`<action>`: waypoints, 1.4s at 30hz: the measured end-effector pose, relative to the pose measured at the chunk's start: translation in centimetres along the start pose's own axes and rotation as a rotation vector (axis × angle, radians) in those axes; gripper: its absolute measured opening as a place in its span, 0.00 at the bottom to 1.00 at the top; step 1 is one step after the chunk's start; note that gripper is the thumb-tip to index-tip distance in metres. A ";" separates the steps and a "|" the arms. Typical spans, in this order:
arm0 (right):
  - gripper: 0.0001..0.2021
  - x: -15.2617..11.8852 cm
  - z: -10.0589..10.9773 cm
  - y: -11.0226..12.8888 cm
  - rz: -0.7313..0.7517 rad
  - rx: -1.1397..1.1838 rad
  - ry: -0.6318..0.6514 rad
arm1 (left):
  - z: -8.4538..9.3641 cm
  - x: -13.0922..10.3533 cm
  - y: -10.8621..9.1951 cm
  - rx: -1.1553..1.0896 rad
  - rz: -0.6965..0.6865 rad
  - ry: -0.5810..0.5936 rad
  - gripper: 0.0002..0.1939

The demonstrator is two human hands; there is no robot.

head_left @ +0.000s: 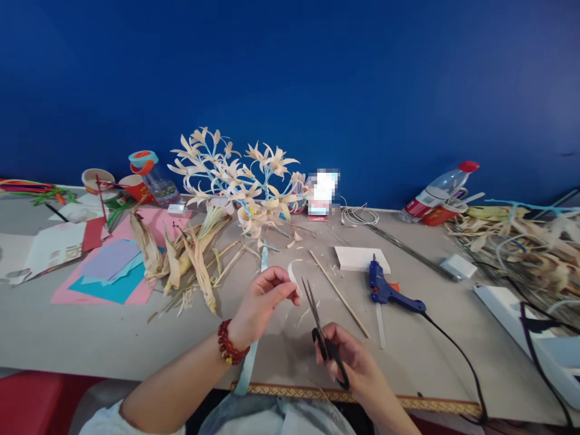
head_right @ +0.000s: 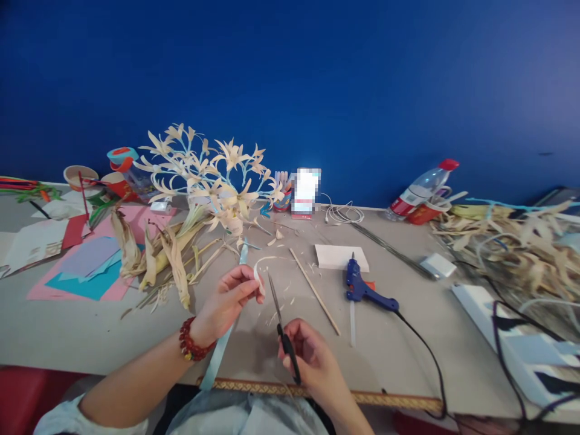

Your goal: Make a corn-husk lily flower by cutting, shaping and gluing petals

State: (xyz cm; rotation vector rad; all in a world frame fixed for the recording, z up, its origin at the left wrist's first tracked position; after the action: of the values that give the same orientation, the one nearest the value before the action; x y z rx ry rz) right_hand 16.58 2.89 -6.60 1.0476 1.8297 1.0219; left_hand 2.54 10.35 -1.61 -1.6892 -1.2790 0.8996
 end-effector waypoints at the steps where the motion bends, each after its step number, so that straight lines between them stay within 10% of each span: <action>1: 0.25 0.2 -0.3 0.3 0.015 -0.007 -0.004 | -0.1 0.0 0.1 0.004 0.007 -0.002 0.07; 42: 0.18 1.6 -1.1 0.5 0.080 -0.203 -0.114 | 0.4 -0.4 0.2 0.083 0.015 -0.089 0.10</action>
State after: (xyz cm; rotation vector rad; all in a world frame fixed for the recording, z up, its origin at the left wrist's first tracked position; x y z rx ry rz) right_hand 15.18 4.20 -6.06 1.0400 1.5686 1.1454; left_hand 2.17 10.02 -1.95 -1.6115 -1.2709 1.0335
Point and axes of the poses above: each hand's wrist, its own x-axis towards the middle knuckle, its own z-axis out of the back of the hand, y = z × x, the point moved 10 cm from there along x, towards the middle knuckle, and after that the axes turned 12 degrees about x, right-handed, at the moved point
